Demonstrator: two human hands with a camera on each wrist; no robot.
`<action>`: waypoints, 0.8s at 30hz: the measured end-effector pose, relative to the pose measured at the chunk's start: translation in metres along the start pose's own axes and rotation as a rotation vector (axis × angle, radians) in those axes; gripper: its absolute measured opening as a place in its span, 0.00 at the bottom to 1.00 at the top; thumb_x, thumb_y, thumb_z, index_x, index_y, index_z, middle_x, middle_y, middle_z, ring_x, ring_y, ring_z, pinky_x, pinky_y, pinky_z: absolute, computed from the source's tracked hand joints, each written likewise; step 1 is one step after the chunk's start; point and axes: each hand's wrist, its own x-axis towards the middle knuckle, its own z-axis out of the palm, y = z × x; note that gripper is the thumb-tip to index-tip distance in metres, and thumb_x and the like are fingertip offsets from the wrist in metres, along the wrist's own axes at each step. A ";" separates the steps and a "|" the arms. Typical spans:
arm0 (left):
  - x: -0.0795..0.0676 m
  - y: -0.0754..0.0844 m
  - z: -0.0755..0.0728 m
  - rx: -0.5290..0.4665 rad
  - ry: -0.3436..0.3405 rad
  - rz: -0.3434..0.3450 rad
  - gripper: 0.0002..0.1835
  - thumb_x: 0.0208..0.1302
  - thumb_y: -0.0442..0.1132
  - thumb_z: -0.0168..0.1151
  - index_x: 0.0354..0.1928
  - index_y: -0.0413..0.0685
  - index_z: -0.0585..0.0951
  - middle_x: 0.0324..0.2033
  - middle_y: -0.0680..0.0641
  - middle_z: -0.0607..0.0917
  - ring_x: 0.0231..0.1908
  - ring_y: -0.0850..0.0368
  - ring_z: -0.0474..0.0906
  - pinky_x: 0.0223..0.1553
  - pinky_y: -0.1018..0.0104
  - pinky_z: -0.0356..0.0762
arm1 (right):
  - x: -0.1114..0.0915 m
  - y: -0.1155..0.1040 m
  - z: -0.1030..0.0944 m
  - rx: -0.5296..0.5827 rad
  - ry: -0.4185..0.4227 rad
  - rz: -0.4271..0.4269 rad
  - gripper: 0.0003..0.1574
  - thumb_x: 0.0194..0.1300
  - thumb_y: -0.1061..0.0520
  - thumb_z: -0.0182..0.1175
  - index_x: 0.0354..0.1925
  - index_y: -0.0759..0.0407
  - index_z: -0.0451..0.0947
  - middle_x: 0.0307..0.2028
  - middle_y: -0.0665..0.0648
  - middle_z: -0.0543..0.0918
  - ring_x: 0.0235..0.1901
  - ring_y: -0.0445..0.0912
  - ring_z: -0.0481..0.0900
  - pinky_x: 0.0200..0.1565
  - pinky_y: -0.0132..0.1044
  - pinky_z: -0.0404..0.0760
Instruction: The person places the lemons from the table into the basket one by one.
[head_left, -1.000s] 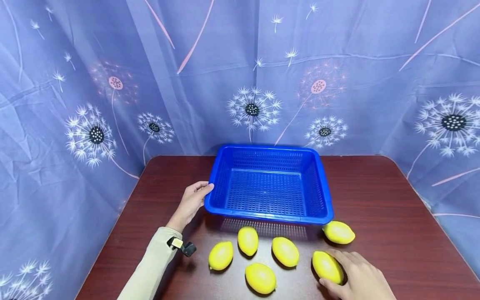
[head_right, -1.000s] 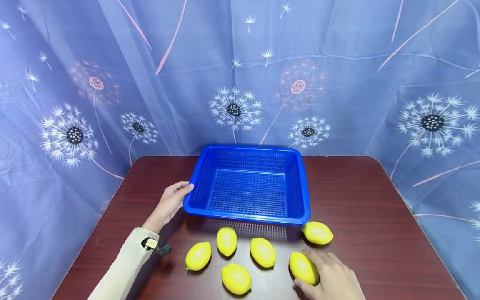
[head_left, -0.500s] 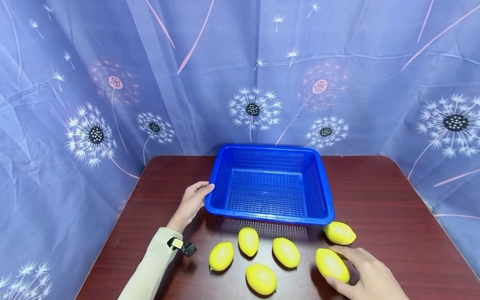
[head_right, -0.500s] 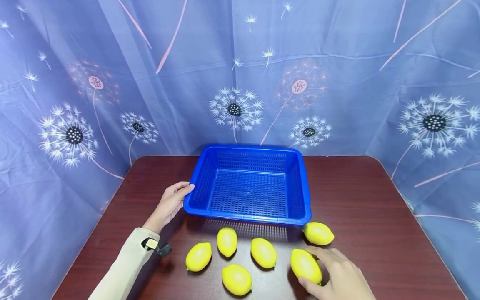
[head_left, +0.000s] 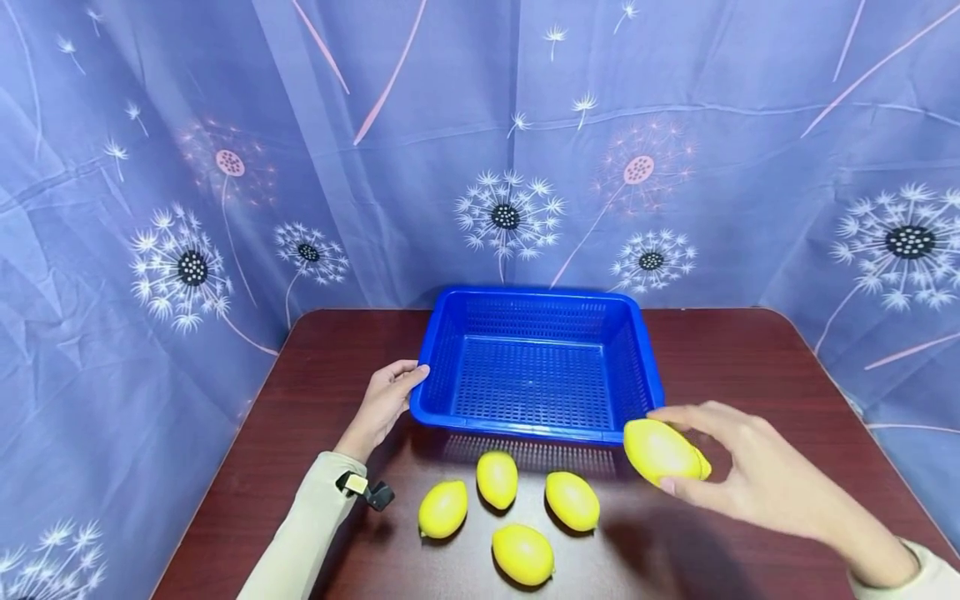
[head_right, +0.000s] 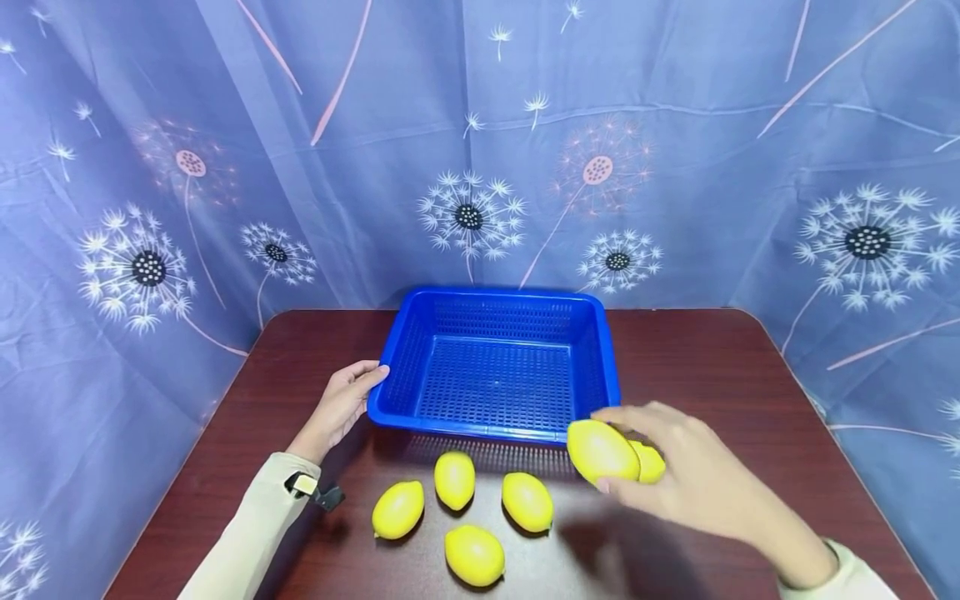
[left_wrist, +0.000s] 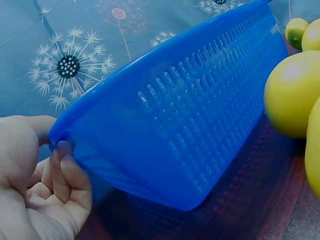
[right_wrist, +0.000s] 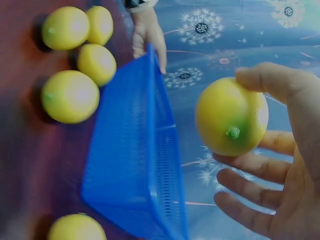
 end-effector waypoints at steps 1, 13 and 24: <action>0.000 0.000 0.000 0.000 -0.002 0.001 0.18 0.74 0.39 0.62 0.57 0.32 0.75 0.37 0.51 0.86 0.36 0.59 0.85 0.42 0.65 0.86 | 0.007 0.003 -0.003 0.005 -0.010 -0.017 0.43 0.44 0.46 0.84 0.59 0.38 0.80 0.46 0.33 0.82 0.41 0.31 0.78 0.42 0.23 0.74; 0.002 0.000 0.000 0.006 -0.013 -0.012 0.20 0.74 0.39 0.62 0.58 0.31 0.74 0.39 0.49 0.87 0.38 0.58 0.86 0.43 0.63 0.86 | 0.106 0.039 -0.011 0.134 -0.174 -0.106 0.37 0.54 0.48 0.79 0.62 0.41 0.79 0.54 0.42 0.84 0.38 0.36 0.79 0.35 0.33 0.80; 0.002 0.001 -0.003 0.012 -0.024 -0.011 0.20 0.75 0.40 0.62 0.59 0.31 0.74 0.40 0.48 0.86 0.39 0.58 0.86 0.45 0.63 0.86 | 0.191 0.062 0.021 0.293 -0.373 -0.070 0.36 0.59 0.46 0.75 0.64 0.47 0.78 0.55 0.51 0.84 0.52 0.47 0.80 0.49 0.51 0.85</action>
